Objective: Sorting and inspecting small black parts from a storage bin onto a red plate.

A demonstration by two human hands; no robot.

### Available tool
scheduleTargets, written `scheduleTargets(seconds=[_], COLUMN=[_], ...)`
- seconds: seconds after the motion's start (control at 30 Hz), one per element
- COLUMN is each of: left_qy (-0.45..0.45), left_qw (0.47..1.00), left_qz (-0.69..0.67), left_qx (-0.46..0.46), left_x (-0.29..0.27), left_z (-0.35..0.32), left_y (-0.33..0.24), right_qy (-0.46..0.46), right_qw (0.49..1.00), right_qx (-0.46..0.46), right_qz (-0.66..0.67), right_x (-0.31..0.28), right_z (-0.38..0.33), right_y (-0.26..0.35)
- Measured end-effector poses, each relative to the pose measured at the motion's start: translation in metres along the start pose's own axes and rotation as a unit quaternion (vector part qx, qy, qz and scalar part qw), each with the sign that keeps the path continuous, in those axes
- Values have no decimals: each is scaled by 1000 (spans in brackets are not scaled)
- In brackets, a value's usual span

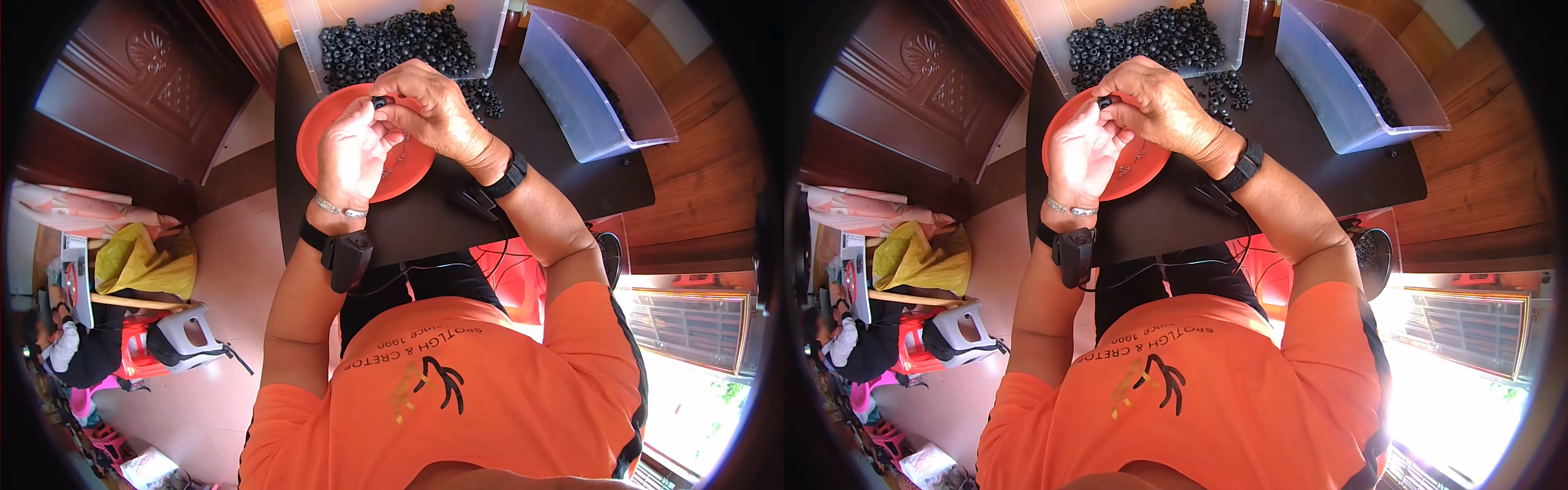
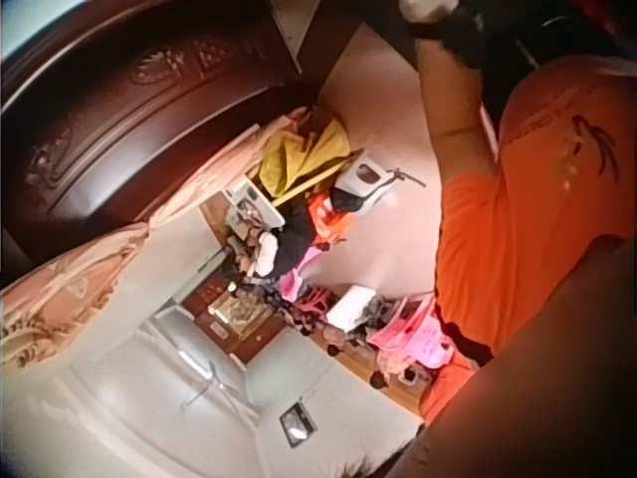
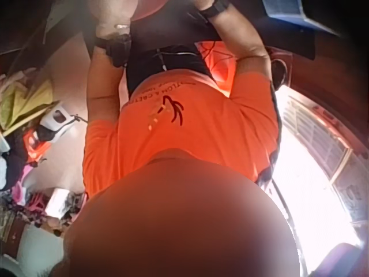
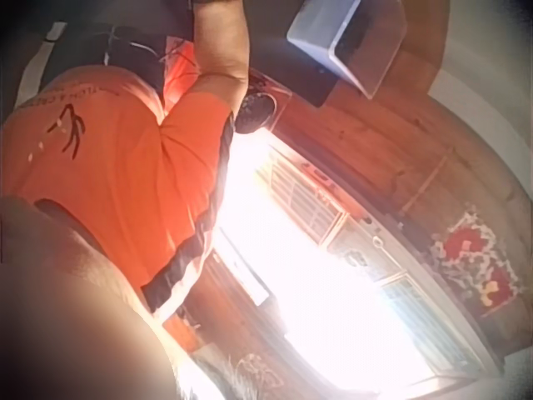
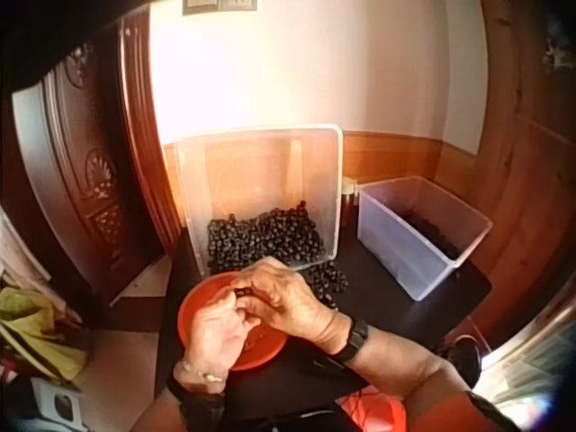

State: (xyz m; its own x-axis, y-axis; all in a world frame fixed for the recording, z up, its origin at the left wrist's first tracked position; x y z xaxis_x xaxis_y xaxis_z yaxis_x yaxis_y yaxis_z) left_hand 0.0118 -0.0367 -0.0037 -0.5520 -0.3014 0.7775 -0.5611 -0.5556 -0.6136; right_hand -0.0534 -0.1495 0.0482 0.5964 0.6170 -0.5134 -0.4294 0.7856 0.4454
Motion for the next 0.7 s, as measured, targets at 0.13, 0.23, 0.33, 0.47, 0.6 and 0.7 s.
scheduleTargets(seconds=[0.13, 0.23, 0.33, 0.47, 0.6, 0.7], left_qy=[-19, -38, -19, -23, -78, -93], left_qw=[1000, 999, 1000, 998, 996, 995], left_qz=[-4, -5, -3, 50, 40, 39], left_qx=[7, -4, -22, -21, -9, -7], left_x=[1, 3, -5, -4, -11, -11], left_z=[0, 1, 2, 1, 2, 5], left_y=[1, 3, 3, 2, -4, -5], right_qy=[16, 25, 31, 1, -167, -298], right_qw=[999, 999, 999, 999, 967, 864], right_qx=[-20, -5, 7, 42, 116, 112], right_qz=[-35, -40, -35, -16, -156, -389], right_x=[2, 3, 0, -19, -92, -151], right_z=[-1, -1, 0, 7, 24, 31], right_y=[0, -2, -3, -6, 4, 25])
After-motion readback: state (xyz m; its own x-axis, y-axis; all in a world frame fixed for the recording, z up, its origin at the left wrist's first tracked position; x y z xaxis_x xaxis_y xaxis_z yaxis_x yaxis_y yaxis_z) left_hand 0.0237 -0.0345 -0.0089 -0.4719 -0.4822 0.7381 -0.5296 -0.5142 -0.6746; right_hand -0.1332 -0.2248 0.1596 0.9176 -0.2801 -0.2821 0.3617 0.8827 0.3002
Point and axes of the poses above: each hand's wrist, its own z-axis towards the middle knuckle, its own x-axis out of the palm, y = z × x, the point moved 3 cm from there along z, towards the middle knuckle, and after that the axes turned 7 degrees about x, right-handed, at the moved point
